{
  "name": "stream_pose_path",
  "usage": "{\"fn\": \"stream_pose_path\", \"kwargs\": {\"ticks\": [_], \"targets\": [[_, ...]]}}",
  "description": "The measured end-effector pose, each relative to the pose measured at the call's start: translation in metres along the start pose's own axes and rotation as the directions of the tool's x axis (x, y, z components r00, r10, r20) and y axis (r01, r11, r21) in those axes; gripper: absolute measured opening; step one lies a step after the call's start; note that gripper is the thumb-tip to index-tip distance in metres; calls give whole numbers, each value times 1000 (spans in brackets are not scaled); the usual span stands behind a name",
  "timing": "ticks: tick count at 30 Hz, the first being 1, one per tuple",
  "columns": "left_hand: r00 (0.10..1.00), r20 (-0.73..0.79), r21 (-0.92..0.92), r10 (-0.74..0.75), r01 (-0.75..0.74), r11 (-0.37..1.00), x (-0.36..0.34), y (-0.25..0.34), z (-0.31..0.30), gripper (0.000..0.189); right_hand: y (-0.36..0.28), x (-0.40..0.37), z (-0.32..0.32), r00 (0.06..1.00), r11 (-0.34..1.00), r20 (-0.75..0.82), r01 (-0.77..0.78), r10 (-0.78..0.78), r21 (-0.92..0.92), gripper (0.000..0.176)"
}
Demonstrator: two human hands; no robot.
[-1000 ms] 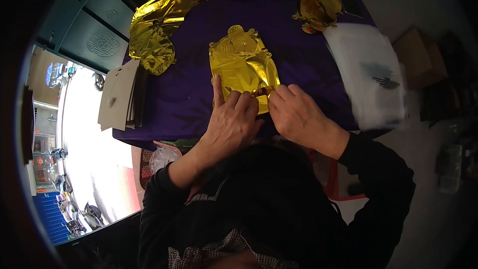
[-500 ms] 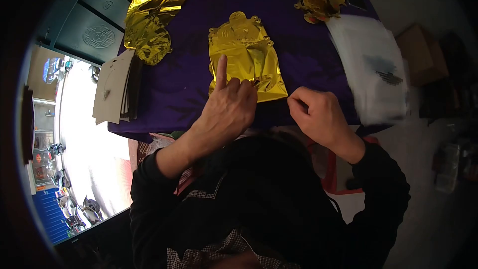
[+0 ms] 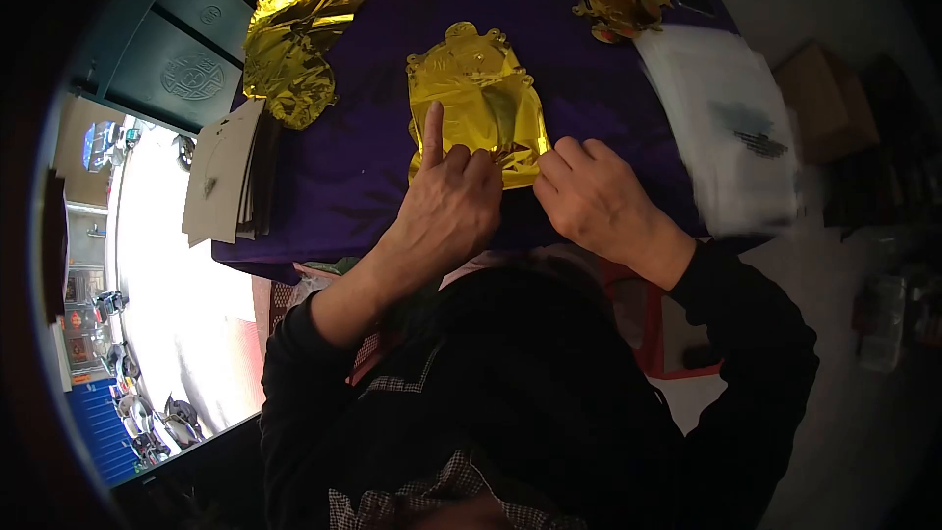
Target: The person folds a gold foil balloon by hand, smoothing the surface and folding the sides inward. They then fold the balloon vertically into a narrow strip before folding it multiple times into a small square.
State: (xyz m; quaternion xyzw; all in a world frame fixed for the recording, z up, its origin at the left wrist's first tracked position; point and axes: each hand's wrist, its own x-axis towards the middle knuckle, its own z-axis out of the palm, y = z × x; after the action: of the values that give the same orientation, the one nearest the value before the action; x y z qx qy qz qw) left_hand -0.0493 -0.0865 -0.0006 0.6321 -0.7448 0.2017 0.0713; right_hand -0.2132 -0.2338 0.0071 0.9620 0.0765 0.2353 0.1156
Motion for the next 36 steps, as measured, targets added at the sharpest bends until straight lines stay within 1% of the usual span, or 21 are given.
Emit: {"fn": "stream_pose_path", "kwargs": {"ticks": [3, 5, 8, 11, 13, 14, 15, 16, 17, 18, 20, 21, 22, 24, 25, 29, 30, 32, 33, 35, 36], "targets": [[999, -5, -64, -33, 33, 997, -1, 2, -1, 16, -2, 3, 1, 999, 1000, -47, -4, 4, -2, 11], [994, -91, -119, -63, 52, 992, -6, 6, 1, 15, -8, 5, -5, 997, 1000, -76, -15, 14, -3, 10], [990, -122, -76, -74, 65, 995, -16, 17, -3, 13, -19, -2, -16, 993, 999, -106, -47, 49, 27, 5], [985, -133, -141, -106, 87, 986, -28, 30, -11, 17, -35, -17, -30, 992, 991, -79, -91, 98, 93, 15], [958, -253, -182, -133, 88, 979, -36, 37, -13, 28, -46, -26, -38, 925, 904, -190, -252, 330, 346, 17], [970, -172, -186, -170, 138, 973, -44, 42, -22, 30, -52, -41, -36, 873, 782, -115, -358, 474, 510, 25], [963, -208, -207, -169, 126, 970, -49, 46, -22, 30, -61, -50, -46, 707, 360, 230, -579, 669, 732, 29], [955, -242, -228, -169, 113, 967, -55, 49, -23, 29, -68, -58, -53, 480, -159, 597, -679, 643, 717, 35], [956, -247, -247, -161, 99, 964, -59, 51, -25, 29, -64, -66, -50, 463, -465, 757, -600, 461, 651, 51], [956, -245, -249, -161, 98, 963, -63, 54, -25, 29, -67, -70, -43, 461, -467, 758, -601, 461, 649, 51], [954, -275, -275, -122, 43, 960, -71, 60, -24, 27, -76, -75, -30, 555, -789, 781, -325, 287, 521, 65], [958, -266, -288, -108, 28, 957, -74, 64, -26, 26, -77, -74, -28, 584, -851, 768, -235, 263, 470, 65], [963, -259, -288, -75, -2, 958, -78, 67, -26, 27, -78, -71, -25, 587, -850, 766, -235, 263, 472, 65], [966, -257, -288, -14, -62, 956, -84, 72, -24, 28, -85, -65, -21, 465, -813, 781, -193, 417, 549, 61], [972, -237, -299, 11, -83, 951, -87, 75, -25, 29, -87, -71, -14, 488, -815, 757, -145, 434, 561, 47], [981, -142, -306, 131, -169, 937, -94, 82, -25, 30, -97, -76, -2, 456, -791, 738, -111, 497, 602, 29], [981, -98, -318, 166, -189, 929, -91, 79, -29, 41, -99, -80, 2, 466, -785, 725, -99, 507, 611, 28], [993, -113, -546, 16, -76, 834, -88, 74, -45, 57, -99, -87, 8, 486, -783, 709, -75, 512, 617, 24], [988, -121, -575, -92, 6, 818, -90, 67, -53, 64, -97, -90, 10, 489, -782, 706, -74, 513, 619, 24], [861, -231, -649, -453, 210, 731, -105, 59, -48, 43, -96, -98, 14, 548, -783, 674, -55, 495, 619, 24], [750, -169, -688, -640, 375, 621, -110, 59, -45, 29, -95, -99, 15, 563, -778, 663, -55, 493, 626, 24]]}}
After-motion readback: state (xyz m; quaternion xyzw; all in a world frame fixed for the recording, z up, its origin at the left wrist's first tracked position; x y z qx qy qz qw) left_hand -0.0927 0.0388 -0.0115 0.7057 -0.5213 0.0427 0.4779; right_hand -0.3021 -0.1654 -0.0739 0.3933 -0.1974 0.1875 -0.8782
